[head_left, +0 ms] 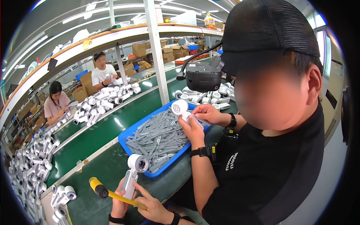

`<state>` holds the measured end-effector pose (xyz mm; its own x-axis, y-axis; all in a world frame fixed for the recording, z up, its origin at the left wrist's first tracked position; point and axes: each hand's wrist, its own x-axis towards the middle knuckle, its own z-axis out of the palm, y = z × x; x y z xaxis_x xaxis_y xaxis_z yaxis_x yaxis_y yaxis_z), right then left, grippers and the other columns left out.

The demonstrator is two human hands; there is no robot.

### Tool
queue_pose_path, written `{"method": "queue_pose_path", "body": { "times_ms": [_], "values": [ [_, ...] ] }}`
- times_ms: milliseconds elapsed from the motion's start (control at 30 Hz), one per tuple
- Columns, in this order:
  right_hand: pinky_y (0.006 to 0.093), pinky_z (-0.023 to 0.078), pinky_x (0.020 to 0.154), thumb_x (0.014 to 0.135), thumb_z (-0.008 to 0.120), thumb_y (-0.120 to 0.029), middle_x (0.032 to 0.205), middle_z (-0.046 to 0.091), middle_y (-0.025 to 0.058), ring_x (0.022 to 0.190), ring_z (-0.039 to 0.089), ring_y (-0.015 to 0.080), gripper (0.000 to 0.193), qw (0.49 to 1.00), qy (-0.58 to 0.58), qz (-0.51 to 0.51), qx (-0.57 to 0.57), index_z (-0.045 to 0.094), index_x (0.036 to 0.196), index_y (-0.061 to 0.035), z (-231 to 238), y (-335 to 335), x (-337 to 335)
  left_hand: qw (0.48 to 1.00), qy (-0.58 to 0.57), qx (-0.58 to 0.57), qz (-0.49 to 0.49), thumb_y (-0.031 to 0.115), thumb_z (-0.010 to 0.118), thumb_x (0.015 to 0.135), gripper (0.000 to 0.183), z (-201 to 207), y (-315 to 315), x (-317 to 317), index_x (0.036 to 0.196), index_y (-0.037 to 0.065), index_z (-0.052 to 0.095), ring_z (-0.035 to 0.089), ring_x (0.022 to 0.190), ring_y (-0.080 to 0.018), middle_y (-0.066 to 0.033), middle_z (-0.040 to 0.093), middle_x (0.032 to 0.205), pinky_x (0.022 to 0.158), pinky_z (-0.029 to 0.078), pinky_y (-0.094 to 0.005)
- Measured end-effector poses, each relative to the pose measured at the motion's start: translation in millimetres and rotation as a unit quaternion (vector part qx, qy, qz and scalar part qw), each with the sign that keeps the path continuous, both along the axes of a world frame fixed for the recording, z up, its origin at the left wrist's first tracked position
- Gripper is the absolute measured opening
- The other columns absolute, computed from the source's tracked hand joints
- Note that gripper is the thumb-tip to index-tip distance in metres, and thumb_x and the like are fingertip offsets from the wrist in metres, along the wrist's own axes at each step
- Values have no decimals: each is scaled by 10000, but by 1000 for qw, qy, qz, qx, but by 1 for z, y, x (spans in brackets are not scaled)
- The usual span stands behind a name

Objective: The person picks up a handheld fan, strikes the joint with a yellow mallet to secure the components, and places it on the workbench. This process is repeated with several more fans throughout the video.

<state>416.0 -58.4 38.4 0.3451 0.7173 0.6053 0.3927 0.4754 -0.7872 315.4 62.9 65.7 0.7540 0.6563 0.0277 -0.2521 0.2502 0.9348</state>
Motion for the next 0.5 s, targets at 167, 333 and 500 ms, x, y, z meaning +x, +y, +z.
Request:
{"method": "queue_pose_path", "body": {
  "times_ms": [167,333,500],
  "values": [
    [415,547,733,787,628,-6,1527,363,211,850,688,321,169,999,-27,-12,-28,619,949,-54,7,-2,3,1000,-4,3,15,404,565,746,807,2,-2,0,1427,7,393,553,732,-182,-147,604,1045,627,453,-280],
    [403,559,715,772,645,-21,1517,383,212,812,702,294,168,997,-58,-42,-18,652,927,-88,18,-5,2,999,-18,-20,-18,419,602,738,842,-5,4,-2,1451,28,382,597,808,-195,-142,611,1111,674,486,-284],
    [389,563,691,779,652,-30,1512,390,211,762,707,251,121,995,-69,-54,-39,660,886,-85,20,-7,1,999,-12,-25,-21,419,585,767,826,3,-1,2,1465,38,364,563,807,-181,-134,600,1095,701,462,-277]
  ]
}}
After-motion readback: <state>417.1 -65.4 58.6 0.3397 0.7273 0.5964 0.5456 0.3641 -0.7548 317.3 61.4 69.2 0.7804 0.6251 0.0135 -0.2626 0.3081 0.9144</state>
